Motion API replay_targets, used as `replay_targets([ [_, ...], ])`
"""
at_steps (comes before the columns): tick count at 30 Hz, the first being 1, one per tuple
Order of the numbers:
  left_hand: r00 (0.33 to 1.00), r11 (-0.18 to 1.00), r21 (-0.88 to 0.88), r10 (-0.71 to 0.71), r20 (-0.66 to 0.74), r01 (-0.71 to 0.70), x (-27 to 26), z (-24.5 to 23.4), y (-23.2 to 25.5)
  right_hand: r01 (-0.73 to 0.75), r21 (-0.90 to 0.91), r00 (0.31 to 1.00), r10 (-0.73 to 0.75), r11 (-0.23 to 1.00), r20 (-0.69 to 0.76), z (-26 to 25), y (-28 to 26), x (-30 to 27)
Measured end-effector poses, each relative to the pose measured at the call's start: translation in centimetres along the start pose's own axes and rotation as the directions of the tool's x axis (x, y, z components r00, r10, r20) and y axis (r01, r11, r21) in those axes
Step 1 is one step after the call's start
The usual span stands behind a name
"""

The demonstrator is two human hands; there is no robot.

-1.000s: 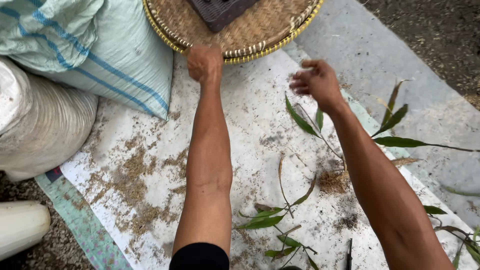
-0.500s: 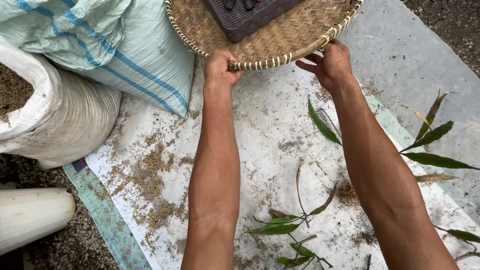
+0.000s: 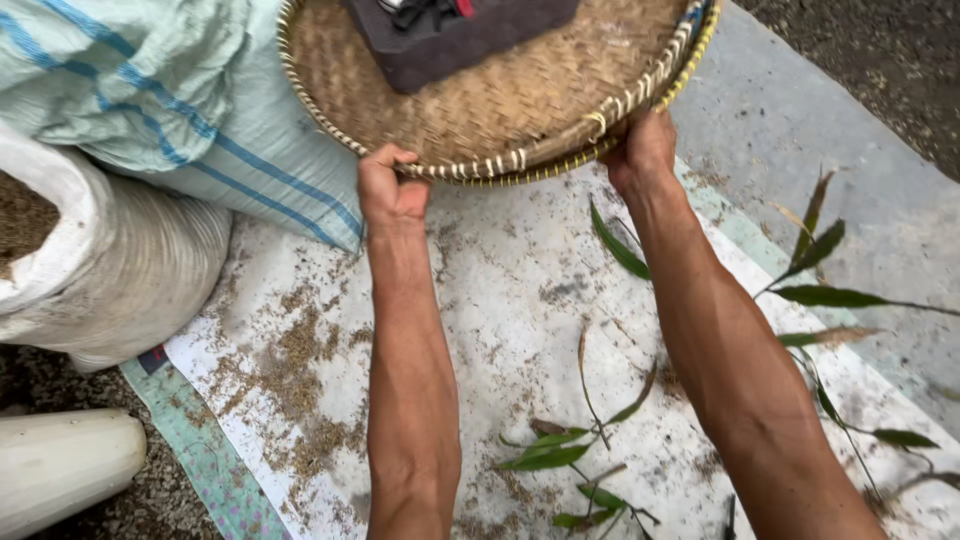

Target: The person uses a small knife to cut and clean orchid plant stems, then organizes the cuttings and tools on woven trays.

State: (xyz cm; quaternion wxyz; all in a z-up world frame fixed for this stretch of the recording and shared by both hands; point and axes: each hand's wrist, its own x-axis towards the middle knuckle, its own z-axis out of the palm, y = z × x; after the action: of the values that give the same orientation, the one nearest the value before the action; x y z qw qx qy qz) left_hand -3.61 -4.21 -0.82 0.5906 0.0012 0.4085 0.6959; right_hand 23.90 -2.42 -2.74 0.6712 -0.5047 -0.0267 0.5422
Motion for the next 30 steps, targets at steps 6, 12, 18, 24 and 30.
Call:
replay_targets([
  [6, 0.99, 0.994, -0.101, -0.015, 0.139, 0.029, 0.7, 1.2, 1.4, 0.028, 0.011, 1.0, -0.028, 1.0, 0.01, -4.1, -1.4, 0.9],
  [12, 0.96, 0.984, -0.168, 0.107, 0.26, -0.064, -3.7, 4.0, 4.6, 0.111, 0.167, 0.994, -0.112, 0.98, -0.006, -8.7, -0.8, 1.1],
  [18, 0.935, 0.969, -0.224, 0.169, 0.312, -0.1, -6.2, 6.7, 8.2, 0.041, 0.328, 0.993, -0.076, 0.944, 0.095, -13.8, -1.6, -4.4],
  [24, 0.909, 0.956, -0.28, 0.193, 0.37, -0.089, -12.9, 7.0, 12.4, 0.096, 0.091, 0.994, -0.1, 0.991, 0.04, -18.7, -1.6, -13.3],
  [30, 0.895, 0.924, -0.316, 0.317, 0.315, -0.216, -16.7, 5.1, 15.2, 0.093, 0.087, 0.995, -0.09, 0.992, -0.043, -25.0, -2.4, -20.7],
])
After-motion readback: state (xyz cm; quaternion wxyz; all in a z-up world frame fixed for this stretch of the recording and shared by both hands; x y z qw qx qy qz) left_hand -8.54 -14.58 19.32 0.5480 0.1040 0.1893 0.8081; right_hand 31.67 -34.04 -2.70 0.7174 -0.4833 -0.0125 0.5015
